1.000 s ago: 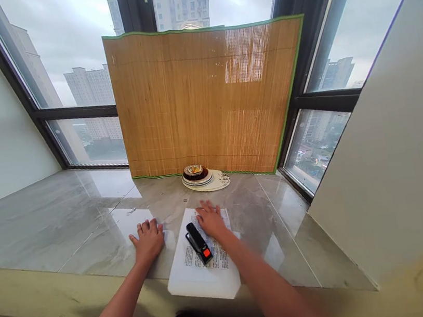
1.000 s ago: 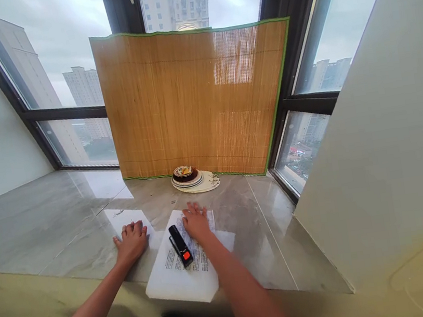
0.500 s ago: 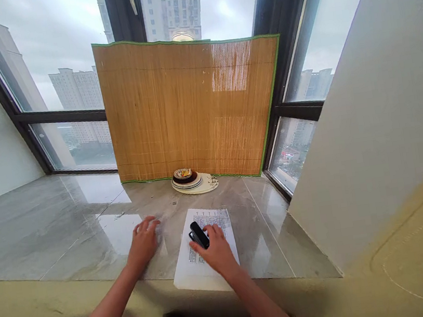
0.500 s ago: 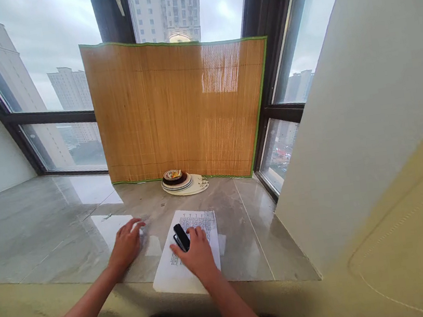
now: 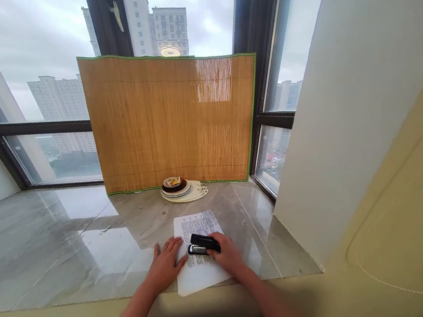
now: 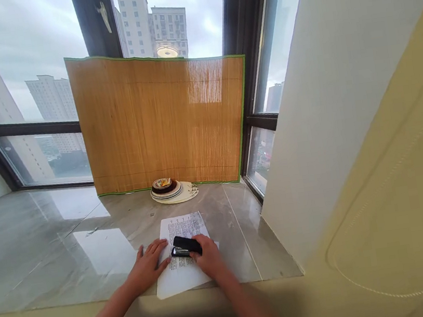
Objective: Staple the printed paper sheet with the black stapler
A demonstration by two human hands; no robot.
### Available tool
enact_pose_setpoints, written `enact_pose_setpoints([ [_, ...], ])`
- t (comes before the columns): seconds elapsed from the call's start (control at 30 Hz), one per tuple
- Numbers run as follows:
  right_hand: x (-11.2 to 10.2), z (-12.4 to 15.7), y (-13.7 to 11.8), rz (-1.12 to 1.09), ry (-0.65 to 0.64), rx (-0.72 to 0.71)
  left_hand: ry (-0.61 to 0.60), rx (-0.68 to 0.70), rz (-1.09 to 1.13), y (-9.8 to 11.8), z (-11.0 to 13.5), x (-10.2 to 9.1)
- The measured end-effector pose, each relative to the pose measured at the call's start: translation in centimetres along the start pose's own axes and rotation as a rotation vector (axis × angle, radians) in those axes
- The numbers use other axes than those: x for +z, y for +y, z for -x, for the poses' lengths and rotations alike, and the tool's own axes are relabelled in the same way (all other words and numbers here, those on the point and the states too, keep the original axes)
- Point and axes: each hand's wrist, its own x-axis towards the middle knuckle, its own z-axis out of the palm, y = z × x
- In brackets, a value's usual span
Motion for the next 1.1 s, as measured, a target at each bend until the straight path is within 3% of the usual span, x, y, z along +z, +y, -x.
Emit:
enact_pose_setpoints([
  [0.2,-0.3,0.3,1.4,-0.083,-0.026,-0.092,-0.057,-0.011,0.025,0.2,-0.2,0.0],
  [0.27,-0.4,0.6,1.2,-0.097,0.020,-0.104,-0.036,-0.013,0.009,0.3,-0.1,-0.3],
  [0.4,-0.7,1.0,0.8,-0.071,0.174,-0.010,0.013,-0.035,0.011,0.5,0.0,-0.8],
  [0.6,-0.8,0.9,1.1,-0.210,0.221,0.089,0.027,-0.046,0.183,0.4,0.2,-1.0],
  [0.73,-0.6,0.9,1.1,-0.165,0.270,0.125,0.071,-0.068,0.232,0.1,0.3,-0.6],
  [0.93,-0.8,0.1,0.1,-0.108,0.179,0.026,0.094,-0.071,0.287,-0.4,0.4,-0.1],
  [1.0,-0.8,-0.6,-0.3,-0.064,0.079,-0.026,0.117,-0.065,0.345,-0.5,0.4,-0.1],
  [1.1,-0.8,-1.4,-1.0,0.038,-0.025,-0.105,0.237,-0.106,0.525,-0.1,0.2,-0.2],
])
